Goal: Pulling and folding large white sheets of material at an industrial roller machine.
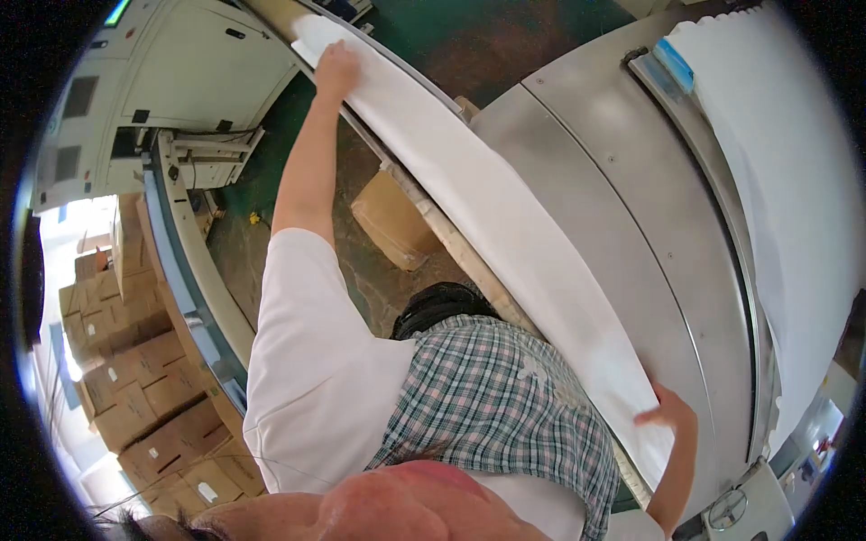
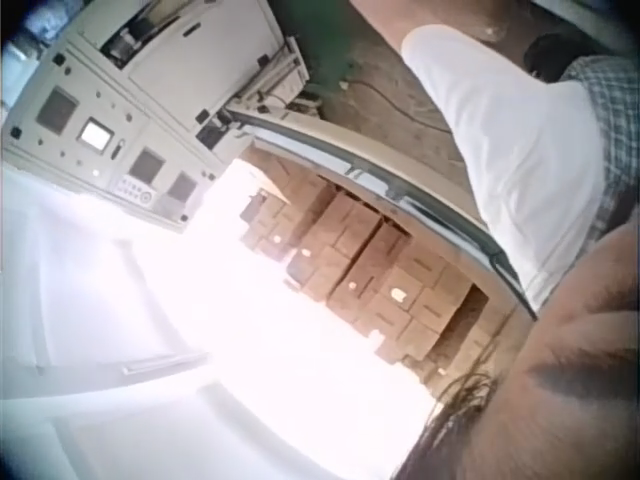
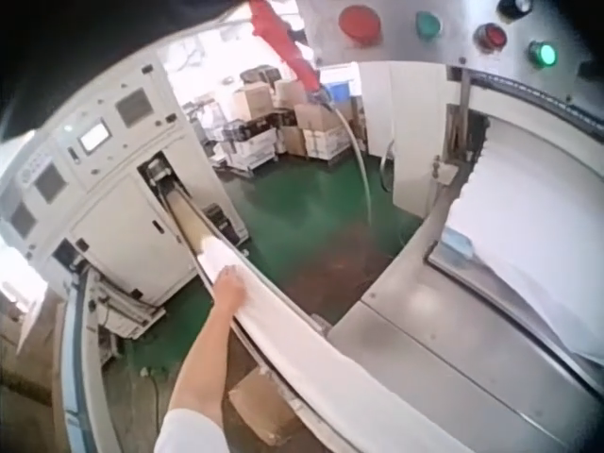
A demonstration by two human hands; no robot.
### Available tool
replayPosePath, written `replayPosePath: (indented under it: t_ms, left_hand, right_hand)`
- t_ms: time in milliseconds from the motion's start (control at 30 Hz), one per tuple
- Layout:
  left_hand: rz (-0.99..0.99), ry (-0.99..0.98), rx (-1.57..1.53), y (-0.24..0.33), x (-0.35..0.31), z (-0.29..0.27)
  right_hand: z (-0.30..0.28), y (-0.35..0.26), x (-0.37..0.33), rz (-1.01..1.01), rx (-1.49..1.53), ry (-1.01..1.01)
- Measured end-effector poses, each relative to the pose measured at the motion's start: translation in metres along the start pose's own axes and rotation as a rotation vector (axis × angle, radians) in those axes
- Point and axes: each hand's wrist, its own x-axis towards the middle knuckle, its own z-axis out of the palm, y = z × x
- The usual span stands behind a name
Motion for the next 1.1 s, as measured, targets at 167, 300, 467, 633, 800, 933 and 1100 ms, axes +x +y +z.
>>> replayPosePath:
  t_ms: [167,300,467,633,800,933,1100]
  left_hand:
    - [-0.104,-0.1,0.035,-0.009,0.014,-0.006]
    - [-0.344,-0.375,0.214,-0.041,0.028,-0.021]
    - [-0.195,0.083,0.079,-0.045,0.022,-0.032]
    - [0.254,0.245,-0.284,0.046,-0.028,-0.057]
    - [0.309,0.064,-0.485,0.124,-0.108,-0.094]
    - [0.424,-0.026,-0.529,0.164,-0.152,-0.111]
    - [0.549,-0.159,-0.433,0.197,-0.182,-0.125]
  right_hand:
    - [0.004,0.099,-0.023,0.157,-0.062,0.045]
    - [0.009,0.1,-0.023,0.182,-0.048,0.121]
    - [0.005,0.064,-0.013,0.116,-0.002,0.101]
    - [0.004,-0.029,0.002,-0.015,0.02,0.078]
    - [0.004,-0.131,0.048,-0.304,-0.145,0.068]
    - [0.015,-0.203,0.073,-0.452,-0.104,0.108]
    - [0.021,-0.278,0.105,-0.61,-0.079,0.126]
